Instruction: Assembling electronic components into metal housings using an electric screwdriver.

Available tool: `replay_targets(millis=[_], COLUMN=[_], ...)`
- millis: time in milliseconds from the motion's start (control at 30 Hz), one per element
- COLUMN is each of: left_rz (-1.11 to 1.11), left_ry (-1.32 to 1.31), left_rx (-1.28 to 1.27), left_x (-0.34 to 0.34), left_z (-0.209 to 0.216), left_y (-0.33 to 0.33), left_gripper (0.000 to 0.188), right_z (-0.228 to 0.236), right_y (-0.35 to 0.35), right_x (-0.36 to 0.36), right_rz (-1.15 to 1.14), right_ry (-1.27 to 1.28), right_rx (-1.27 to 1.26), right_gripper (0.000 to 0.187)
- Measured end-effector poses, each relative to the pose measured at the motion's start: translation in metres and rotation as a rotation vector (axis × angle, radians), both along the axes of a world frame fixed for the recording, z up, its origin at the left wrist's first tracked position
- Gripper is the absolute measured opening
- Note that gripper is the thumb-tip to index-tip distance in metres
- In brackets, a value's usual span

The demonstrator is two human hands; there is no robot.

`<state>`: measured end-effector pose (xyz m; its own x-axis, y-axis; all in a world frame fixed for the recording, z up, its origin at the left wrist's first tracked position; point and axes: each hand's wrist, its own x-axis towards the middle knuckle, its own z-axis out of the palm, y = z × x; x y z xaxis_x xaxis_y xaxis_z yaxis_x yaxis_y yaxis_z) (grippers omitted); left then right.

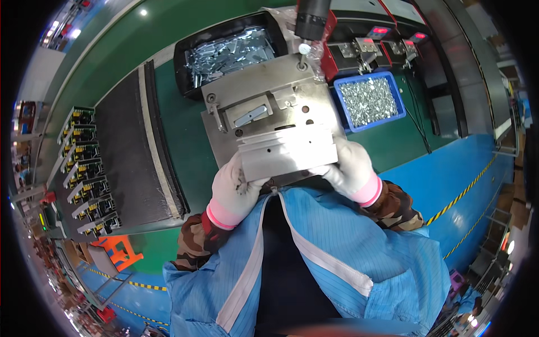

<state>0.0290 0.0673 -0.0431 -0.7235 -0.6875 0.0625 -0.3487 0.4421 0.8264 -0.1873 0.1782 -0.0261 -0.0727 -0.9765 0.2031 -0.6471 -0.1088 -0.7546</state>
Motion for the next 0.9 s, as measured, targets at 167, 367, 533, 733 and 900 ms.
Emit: replay_targets(millis=[167, 367, 533, 733, 900], left_rz=[0.038, 0.119, 0.109, 0.119, 0.037], left_ry=[0.116, -0.067, 0.09, 0.088, 0.008], left_rx=[0.199, 0.377, 0.185, 0.141, -0.019], left_x=[-0.013, -0.012, -0.01, -0.003, -0.006], left_z=[0.012, 0.02, -0.005, -0.022, -0.011], left_y=[-0.007, -0.017, -0.02, -0.025, -0.036], left_gripper=[0.039, 0.038, 0.038, 0.035, 0.028], right_z=[0.013, 0.024, 0.01, -0.006, -0.011], right_y=[-0.015, -0.039, -0.046, -0.054, -0.062], right_x=[-0.016, -0.024, -0.027, -0.03, -0.035], right_rz=[-0.032, 0.022, 0.068, 0.152, 0.184], right_ry=[-0.181, -0.172, -0.022, 0.097, 0.128], right_rx=[0.217, 0.234, 0.144, -0.075, -0.175], right_gripper=[0.049, 0.057, 0.047, 0.039, 0.042])
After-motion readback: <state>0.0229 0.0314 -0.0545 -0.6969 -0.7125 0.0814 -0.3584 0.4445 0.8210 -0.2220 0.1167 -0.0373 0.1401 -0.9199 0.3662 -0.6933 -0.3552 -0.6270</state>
